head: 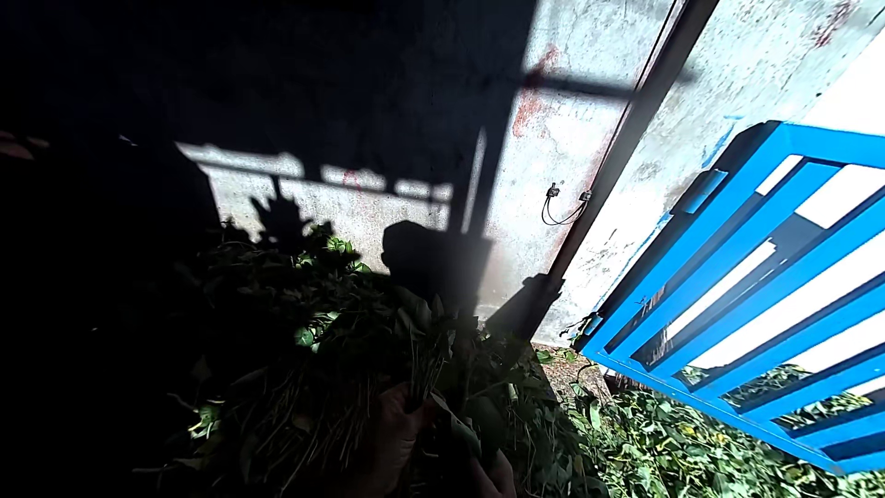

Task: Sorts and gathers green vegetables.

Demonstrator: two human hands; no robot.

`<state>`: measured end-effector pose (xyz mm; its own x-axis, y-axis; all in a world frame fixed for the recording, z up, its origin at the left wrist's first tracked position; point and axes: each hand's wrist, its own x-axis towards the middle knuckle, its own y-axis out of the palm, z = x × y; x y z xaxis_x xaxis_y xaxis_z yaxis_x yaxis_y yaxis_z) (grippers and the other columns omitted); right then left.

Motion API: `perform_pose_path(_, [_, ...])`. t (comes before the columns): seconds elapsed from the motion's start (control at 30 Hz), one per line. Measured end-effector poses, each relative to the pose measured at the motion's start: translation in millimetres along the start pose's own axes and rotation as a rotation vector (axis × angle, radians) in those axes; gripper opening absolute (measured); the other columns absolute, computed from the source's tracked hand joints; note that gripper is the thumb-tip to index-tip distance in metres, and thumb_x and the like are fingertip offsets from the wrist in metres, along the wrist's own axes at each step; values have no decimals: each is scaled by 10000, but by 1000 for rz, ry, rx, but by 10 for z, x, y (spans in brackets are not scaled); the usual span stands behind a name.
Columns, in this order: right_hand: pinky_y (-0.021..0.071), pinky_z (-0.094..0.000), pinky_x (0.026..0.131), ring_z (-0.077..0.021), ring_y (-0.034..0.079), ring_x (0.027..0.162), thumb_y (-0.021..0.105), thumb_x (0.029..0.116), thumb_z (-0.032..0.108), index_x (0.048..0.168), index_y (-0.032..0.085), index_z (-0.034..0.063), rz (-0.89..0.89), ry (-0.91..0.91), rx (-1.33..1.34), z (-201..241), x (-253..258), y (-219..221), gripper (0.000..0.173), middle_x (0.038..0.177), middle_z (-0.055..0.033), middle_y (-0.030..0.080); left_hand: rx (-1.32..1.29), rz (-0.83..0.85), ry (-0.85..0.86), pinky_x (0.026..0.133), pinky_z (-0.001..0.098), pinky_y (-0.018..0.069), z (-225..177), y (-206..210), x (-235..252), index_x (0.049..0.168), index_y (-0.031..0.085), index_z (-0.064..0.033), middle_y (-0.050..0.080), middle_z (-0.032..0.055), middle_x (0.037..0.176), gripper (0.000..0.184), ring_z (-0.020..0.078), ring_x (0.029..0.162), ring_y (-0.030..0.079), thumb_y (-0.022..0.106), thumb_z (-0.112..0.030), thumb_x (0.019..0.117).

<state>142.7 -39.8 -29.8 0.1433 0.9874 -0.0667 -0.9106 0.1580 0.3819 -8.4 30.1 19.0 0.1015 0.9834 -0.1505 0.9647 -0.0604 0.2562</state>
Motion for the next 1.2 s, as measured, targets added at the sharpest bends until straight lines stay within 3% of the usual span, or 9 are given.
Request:
perform_pose_path(0.17, [533, -245, 590, -65, 610, 633, 549, 1007, 9, 1095, 631, -13, -41, -5, 12, -33, 29, 80, 122, 812, -44, 698, 24, 13, 18, 753, 303, 602, 75, 11, -19, 997, 711, 19, 735, 113, 885, 98, 172, 794, 709, 720, -55, 934])
perform_pose_path(0.27, [534, -247, 586, -60, 613, 632, 557, 992, 4, 1080, 642, -1, 9, -26, -9, -47, 37, 56, 123, 811, -31, 700, 68, 30, -12, 758, 290, 599, 67, -11, -31, 946, 710, 15, 744, 102, 904, 50, 155, 810, 712, 719, 18, 897])
perform_pose_path(0.33, [521, -243, 574, -52, 598, 619, 549, 987, -1, 1068, 644, 8, 52, -25, -27, -35, 25, 40, 125, 790, -18, 689, 88, 63, -57, 796, 305, 606, 69, -42, -14, 992, 718, 22, 757, 105, 943, 100, 163, 849, 725, 720, 25, 893])
perform_pose_path(0.63, [460, -261, 487, -82, 506, 521, 577, 999, 97, 1036, 657, 6, 142, 61, -148, 128, 85, -32, 127, 691, -30, 605, 37, 190, -131, 753, 301, 600, 43, -59, 3, 955, 695, -24, 728, 45, 841, 32, 125, 773, 702, 689, -55, 951])
perform_pose_path(0.83, [503, -253, 552, -70, 559, 574, 605, 985, 94, 1035, 666, 7, 145, 38, -172, 98, 111, 10, 118, 741, -26, 649, 27, 191, -77, 763, 301, 599, 32, -37, 0, 927, 687, -31, 724, 36, 830, 54, 119, 780, 700, 679, 19, 908])
perform_pose_path(0.97, [583, -306, 813, -88, 689, 857, 569, 980, 149, 1092, 680, 0, 145, -69, -520, -60, 139, 42, 217, 908, -52, 716, 34, 24, 8, 795, 313, 606, 93, -6, 23, 941, 691, -5, 734, 75, 861, 51, 147, 813, 714, 672, -49, 959])
perform_pose_path(1.07, [538, -508, 961, -293, 683, 1093, 506, 991, 241, 1157, 694, -38, 183, -176, -935, -212, 6, 6, 375, 1103, -188, 714, 51, -237, 83, 651, 305, 600, -21, -92, 182, 972, 680, 48, 709, 126, 837, 116, 185, 702, 692, 643, -58, 1000])
perform_pose_path(1.13, [528, -543, 970, -368, 674, 1127, 518, 996, 230, 1145, 710, -45, 225, -295, -1092, -300, -129, -102, 367, 1136, -219, 717, 22, -426, 149, 583, 284, 581, -120, -214, 288, 946, 672, 59, 708, 131, 815, 119, 177, 638, 674, 643, -45, 997])
perform_pose_path(1.2, [538, -555, 941, -403, 683, 1092, 497, 1004, 241, 1113, 720, -57, 250, -302, -1239, -426, -286, -346, 388, 1100, -225, 725, 5, -574, 234, 608, 278, 571, -241, -371, 333, 947, 675, 30, 699, 95, 826, 122, 148, 662, 663, 640, -73, 1004])
